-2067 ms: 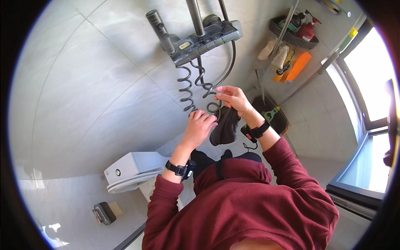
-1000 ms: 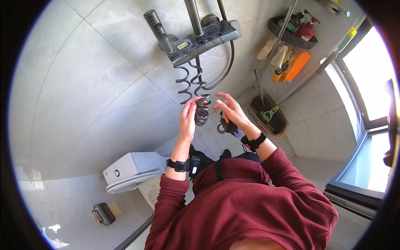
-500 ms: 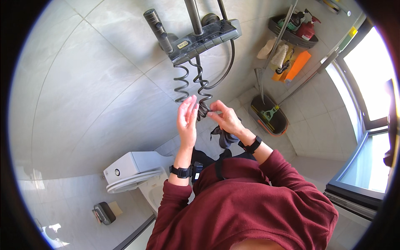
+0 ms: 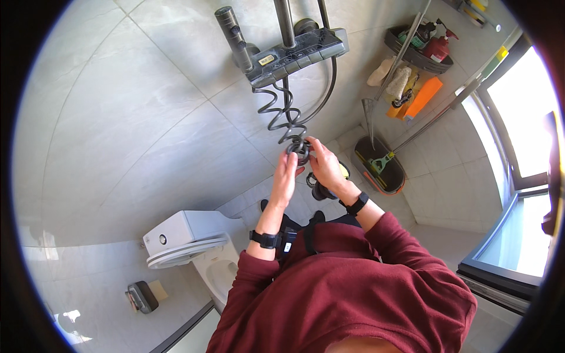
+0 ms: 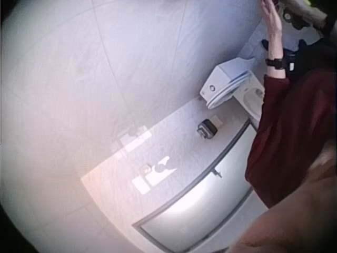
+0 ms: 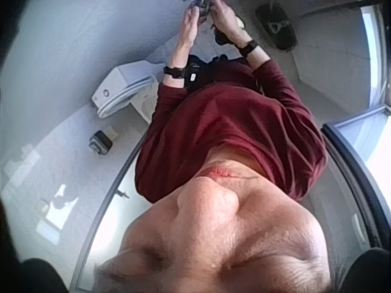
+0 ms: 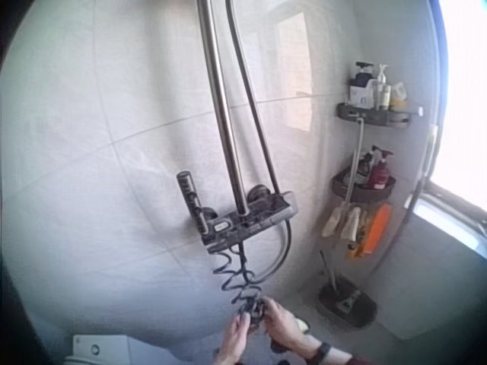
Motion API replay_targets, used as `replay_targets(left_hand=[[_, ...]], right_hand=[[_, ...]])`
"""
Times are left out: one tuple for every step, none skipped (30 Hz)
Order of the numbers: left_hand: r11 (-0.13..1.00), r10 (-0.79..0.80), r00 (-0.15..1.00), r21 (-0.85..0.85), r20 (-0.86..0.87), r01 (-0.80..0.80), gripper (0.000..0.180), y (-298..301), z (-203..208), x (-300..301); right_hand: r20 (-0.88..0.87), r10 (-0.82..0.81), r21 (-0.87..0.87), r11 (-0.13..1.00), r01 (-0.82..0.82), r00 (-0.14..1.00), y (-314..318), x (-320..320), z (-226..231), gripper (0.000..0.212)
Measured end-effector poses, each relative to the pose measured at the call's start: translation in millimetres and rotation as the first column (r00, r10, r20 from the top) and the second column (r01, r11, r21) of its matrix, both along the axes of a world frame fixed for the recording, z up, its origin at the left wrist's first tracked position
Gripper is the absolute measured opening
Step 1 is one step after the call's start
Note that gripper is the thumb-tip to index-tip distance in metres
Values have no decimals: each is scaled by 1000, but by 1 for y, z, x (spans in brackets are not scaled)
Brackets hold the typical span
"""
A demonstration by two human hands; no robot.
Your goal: The person repeatedly wipes a coiled metal shower hose with a gray cloth, then wipes a small section of the tiled wall. The person handles the hose and cloth throughout, with no other tools visible.
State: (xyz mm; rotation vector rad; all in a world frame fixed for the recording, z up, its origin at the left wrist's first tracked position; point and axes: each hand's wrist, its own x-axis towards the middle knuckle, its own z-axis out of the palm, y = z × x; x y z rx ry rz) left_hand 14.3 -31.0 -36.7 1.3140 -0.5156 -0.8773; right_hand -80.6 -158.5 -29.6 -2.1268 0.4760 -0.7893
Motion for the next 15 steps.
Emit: replay_targets(left_hand=[[1000,19,1000,1,6,-19,51,-1,1,-6],[999,29,991,-19,-134,-32,52,-1,2,-8],[996,36,966,-74,-255,-56,55,1,1,-7],[990,24,943,-126,-333,-69,58,3,0,-4],[974,7,919,-207,-394,-96,61,6,-3,0],[961,-7,889,-249,-457,-120,67,7,-6,6],[964,25,856,-215,-517,-158,68,8,-11,12],[962,38,823,-201,-567,-183,69,10,-15,18],[961,50,786,-185,-616,-206,69,12,-21,23],[963,92,752,-132,-653,-233,70,16,-26,25],[976,77,769,-111,-635,-189,70,19,-31,27],[985,74,784,-79,-617,-155,69,23,-36,27],[991,96,792,-18,-603,-133,69,27,-41,26],[996,61,822,-22,-566,-90,69,31,-46,23],[998,51,845,4,-533,-57,70,35,-50,19]], right_hand=[[3,-39,7,999,39,999,-2,-2,-3,50],[-60,-5,120,993,12,998,-4,-6,-5,53],[-46,36,138,990,-29,998,-6,-9,-6,55],[-47,57,157,986,-49,997,-7,-12,-7,56],[-42,68,164,985,-60,997,-9,-14,-6,58],[-29,51,156,987,-46,998,-9,-17,-6,59],[-46,5,220,976,5,999,-9,-18,-5,59],[-53,-43,265,962,56,998,-9,-19,-4,58],[-64,-78,318,943,95,995,-9,-20,-4,58],[-45,-110,443,889,119,993,-10,-21,-5,53],[-60,-142,468,870,153,988,-11,-22,-6,51],[-69,-153,498,851,167,986,-13,-24,-7,49],[-80,-173,518,834,189,982,-16,-27,-8,48],[-64,-188,559,807,191,980,-19,-29,-9,40],[-38,-175,563,810,165,984,-21,-32,-9,38]])
